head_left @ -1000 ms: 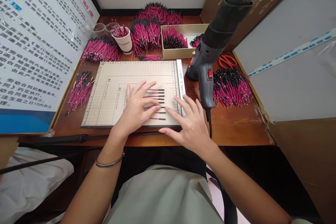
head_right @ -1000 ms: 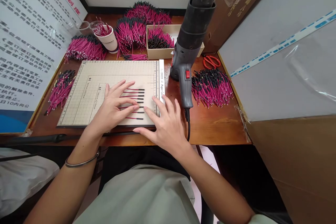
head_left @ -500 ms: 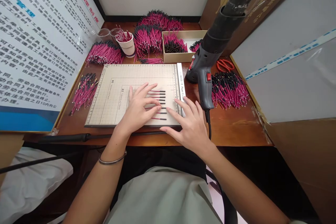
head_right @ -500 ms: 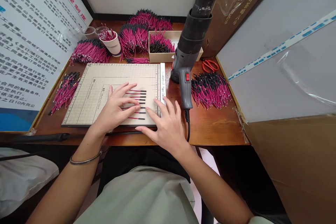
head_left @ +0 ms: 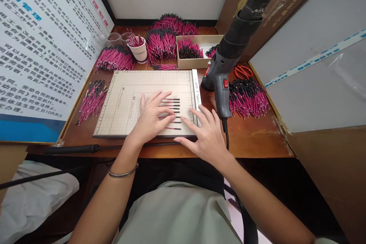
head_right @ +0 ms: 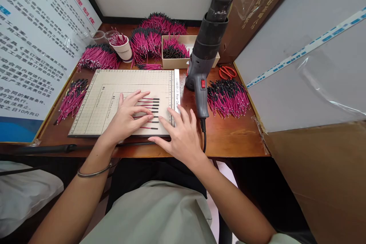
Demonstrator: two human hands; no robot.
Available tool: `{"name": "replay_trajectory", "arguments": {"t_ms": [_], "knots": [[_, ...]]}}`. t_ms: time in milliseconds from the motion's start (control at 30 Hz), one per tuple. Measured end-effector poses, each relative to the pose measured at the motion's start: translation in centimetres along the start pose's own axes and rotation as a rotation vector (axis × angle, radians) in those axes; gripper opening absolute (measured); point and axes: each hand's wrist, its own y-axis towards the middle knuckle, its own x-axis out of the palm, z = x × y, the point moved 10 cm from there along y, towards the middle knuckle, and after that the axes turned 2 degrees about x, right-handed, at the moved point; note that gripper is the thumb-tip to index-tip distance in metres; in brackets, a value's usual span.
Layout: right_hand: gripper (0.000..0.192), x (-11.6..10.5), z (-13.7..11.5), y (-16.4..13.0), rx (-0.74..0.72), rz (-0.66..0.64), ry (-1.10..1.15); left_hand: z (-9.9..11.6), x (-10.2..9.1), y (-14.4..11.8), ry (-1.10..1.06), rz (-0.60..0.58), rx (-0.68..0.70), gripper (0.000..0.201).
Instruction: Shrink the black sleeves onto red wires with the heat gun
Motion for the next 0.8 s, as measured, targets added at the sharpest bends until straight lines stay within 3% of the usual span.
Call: {"name": "replay_trajectory", "arguments": {"t_ms": [367, 800], "knots": [[0.063, 0.26, -0.18, 0.01, -0.039, -0.026, -0.011, -0.01, 0.14, 0.04, -0.005, -0.009, 0.004, 0.016], [0.056, 0.42, 0.19, -0.24, -0.002, -0.01, 0.017, 0.06, 0.12, -0.02, 0.002, -0.004, 0.001, 0.017]]}}
